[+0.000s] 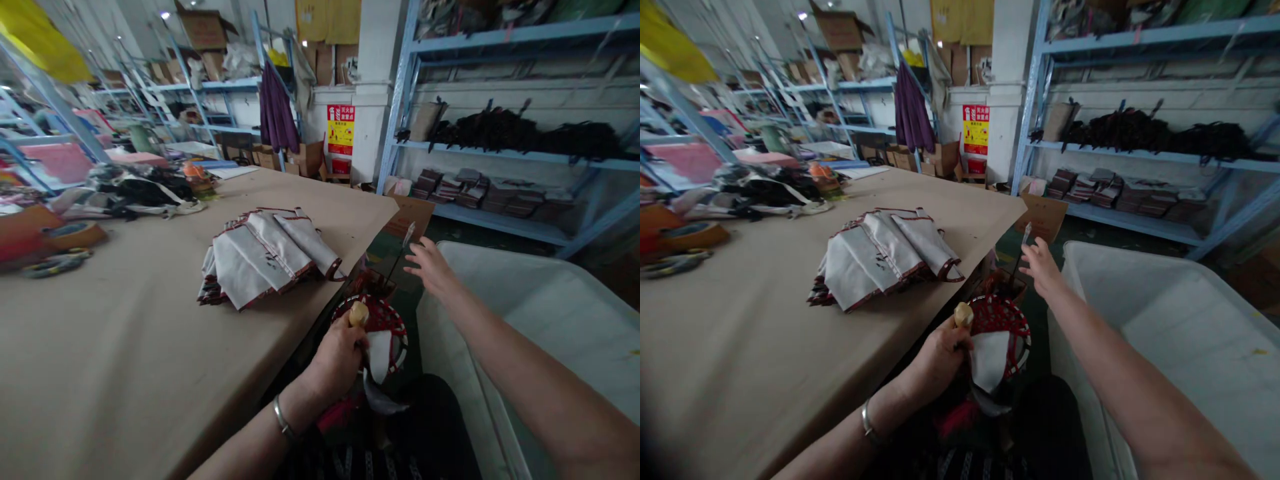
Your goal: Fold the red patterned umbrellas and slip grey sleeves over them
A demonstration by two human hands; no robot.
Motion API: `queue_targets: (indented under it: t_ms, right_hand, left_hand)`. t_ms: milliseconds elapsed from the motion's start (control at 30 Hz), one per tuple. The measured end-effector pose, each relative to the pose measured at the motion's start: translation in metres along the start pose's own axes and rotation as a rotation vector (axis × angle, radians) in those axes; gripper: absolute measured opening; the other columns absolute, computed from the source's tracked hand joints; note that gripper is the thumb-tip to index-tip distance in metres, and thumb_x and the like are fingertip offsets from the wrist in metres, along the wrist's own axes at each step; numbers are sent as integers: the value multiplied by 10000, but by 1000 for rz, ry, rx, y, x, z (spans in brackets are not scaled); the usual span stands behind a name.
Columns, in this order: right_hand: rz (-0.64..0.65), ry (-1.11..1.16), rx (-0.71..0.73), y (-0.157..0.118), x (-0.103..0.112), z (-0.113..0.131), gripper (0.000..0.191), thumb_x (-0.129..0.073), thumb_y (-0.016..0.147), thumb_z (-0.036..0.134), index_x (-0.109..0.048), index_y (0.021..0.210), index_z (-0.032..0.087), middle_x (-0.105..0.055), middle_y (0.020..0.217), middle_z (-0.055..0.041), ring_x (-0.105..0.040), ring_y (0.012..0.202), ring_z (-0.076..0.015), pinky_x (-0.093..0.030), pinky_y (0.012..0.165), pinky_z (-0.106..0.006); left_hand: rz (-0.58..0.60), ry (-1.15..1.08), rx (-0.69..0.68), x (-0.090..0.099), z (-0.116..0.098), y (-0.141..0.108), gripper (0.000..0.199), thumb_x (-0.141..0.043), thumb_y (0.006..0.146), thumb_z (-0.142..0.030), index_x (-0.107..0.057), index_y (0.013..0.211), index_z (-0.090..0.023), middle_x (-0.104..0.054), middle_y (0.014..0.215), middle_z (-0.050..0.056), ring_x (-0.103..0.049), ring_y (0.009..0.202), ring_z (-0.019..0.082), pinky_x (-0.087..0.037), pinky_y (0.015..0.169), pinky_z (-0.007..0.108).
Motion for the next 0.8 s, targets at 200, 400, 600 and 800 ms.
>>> queue_targets:
  t_ms: [200, 400, 600, 800]
  right_hand:
    - [699, -439, 501, -168, -20, -15, 355, -566, 813, 317, -541, 1157, 237, -632, 1101, -63, -589, 1020, -221, -471, 925, -390]
    - [688, -425, 494, -193, -34, -63, 575, -493, 817, 222, -334, 1362, 135, -588, 1246, -147, -571, 1128, -232, -449, 990, -425]
    - [819, -483, 512, -190, -18, -83, 626, -455, 812, 176, -309, 1417, 112, -555, 1305, -157, -543, 1184, -232, -447, 987, -397]
    - [730, -608, 182, -147, 28, -140, 340, -441, 760, 208, -622, 1046, 178, -693, 1047, -111, -648, 982, -259, -480, 859, -381]
  left_hand:
    - [101, 439, 182, 21, -20, -37, 212, -447, 777, -103, -638, 778, -194, -614, 838, 54, -571, 771, 186, -427, 686, 277]
    - [37, 428, 312, -6, -29, -55, 173, -442, 800, -142, -606, 802, -199, -648, 782, 36, -572, 660, 162, -363, 586, 253]
    - [63, 481, 346, -35, -44, -65, 160, -430, 828, -179, -586, 826, -211, -677, 777, 37, -622, 678, 184, -363, 591, 260]
    - [158, 476, 250, -58, -49, -68, 136, -435, 834, -209, -570, 842, -213, -672, 780, 47, -640, 717, 205, -401, 614, 265]
Point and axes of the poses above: each hand's wrist, its own y-axis towards the middle knuckle, its own x-axis out of the back of the hand, z = x × y, the point moved 1 cm from there along y, towards the middle knuckle
